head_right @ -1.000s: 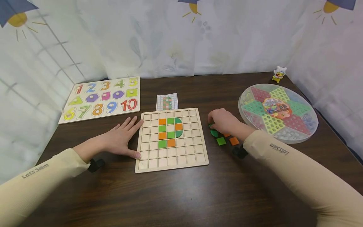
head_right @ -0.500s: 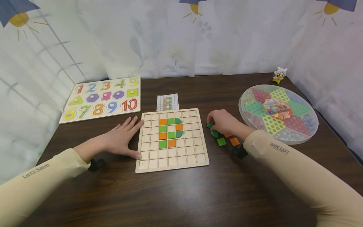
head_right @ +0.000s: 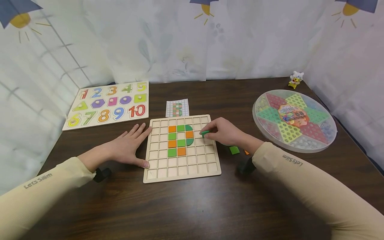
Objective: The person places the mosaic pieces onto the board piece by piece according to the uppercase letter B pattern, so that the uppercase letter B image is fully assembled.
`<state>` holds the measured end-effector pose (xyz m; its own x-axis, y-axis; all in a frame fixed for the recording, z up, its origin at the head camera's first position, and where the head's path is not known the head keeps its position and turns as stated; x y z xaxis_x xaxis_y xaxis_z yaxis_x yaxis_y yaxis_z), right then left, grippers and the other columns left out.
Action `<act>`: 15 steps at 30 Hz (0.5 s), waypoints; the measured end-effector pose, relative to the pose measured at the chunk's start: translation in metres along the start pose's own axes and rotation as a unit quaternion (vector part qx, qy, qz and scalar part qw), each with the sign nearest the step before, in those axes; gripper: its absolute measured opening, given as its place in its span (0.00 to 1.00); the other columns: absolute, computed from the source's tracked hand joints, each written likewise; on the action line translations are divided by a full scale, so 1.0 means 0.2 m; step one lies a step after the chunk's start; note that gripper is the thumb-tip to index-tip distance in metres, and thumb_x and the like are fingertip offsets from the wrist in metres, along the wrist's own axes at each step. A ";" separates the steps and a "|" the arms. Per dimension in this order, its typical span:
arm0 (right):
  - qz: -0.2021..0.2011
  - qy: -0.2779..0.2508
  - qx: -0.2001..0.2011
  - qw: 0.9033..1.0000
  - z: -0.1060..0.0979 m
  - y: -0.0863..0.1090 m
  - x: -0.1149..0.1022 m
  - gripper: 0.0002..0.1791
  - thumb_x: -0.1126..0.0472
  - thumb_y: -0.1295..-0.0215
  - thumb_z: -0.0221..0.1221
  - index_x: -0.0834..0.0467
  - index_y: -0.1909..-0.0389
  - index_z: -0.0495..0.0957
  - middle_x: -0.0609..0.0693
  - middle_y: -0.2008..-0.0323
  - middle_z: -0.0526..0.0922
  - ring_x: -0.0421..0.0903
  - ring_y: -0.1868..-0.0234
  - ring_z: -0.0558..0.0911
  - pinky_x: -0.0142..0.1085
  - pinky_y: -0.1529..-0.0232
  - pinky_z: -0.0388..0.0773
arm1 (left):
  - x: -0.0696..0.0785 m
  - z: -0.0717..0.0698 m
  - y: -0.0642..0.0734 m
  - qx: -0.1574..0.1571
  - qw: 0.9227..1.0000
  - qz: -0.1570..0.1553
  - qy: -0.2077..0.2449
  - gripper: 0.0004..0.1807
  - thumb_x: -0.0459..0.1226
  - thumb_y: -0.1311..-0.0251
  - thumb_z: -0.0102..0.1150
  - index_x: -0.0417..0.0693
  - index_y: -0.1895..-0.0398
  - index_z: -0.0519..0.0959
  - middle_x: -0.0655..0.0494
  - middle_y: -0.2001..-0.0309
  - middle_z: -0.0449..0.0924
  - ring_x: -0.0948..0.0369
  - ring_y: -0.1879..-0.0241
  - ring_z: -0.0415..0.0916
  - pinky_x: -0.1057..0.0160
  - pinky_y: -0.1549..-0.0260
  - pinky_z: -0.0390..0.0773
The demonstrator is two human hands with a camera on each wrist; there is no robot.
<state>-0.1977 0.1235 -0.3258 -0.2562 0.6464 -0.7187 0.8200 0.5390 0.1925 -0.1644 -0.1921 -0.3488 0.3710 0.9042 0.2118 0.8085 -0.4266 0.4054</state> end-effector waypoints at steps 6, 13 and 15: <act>0.012 -0.074 -0.004 0.997 0.05 -0.01 -0.02 0.18 0.67 0.29 0.61 0.61 0.40 0.82 0.59 0.43 0.84 0.47 0.61 0.83 0.33 0.63 0.74 | 0.00 0.00 0.00 0.000 1.000 0.000 0.000 0.74 0.71 0.53 0.68 0.43 0.16 0.38 0.33 0.18 0.33 0.32 0.19 0.32 0.26 0.29 0.47; 0.000 -0.044 0.022 0.999 0.11 -0.03 -0.06 0.13 0.66 0.35 0.68 0.62 0.51 0.83 0.53 0.61 0.85 0.45 0.62 0.81 0.35 0.58 0.78 | 0.00 0.00 -0.01 -0.001 1.000 0.000 0.000 0.74 0.72 0.53 0.67 0.44 0.16 0.38 0.33 0.18 0.33 0.32 0.19 0.33 0.26 0.28 0.47; -0.011 -0.018 0.014 1.000 0.14 -0.03 -0.08 0.09 0.66 0.36 0.68 0.60 0.55 0.85 0.50 0.64 0.87 0.44 0.64 0.81 0.35 0.58 0.79 | 0.00 0.00 -0.01 -0.001 1.000 0.000 0.000 0.74 0.72 0.53 0.68 0.44 0.16 0.38 0.33 0.18 0.33 0.32 0.19 0.33 0.26 0.28 0.47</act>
<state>-0.1842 0.0955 -0.3343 -0.2565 0.6143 -0.7462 0.8279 0.5381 0.1583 -0.1659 -0.1922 -0.3488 0.3714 0.9037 0.2129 0.8072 -0.4276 0.4069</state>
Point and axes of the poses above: each hand's wrist, its own y-axis away from the middle knuckle, its own z-axis out of the palm, x = y × z, the point moved 5 cm from there along -y, towards the middle knuckle
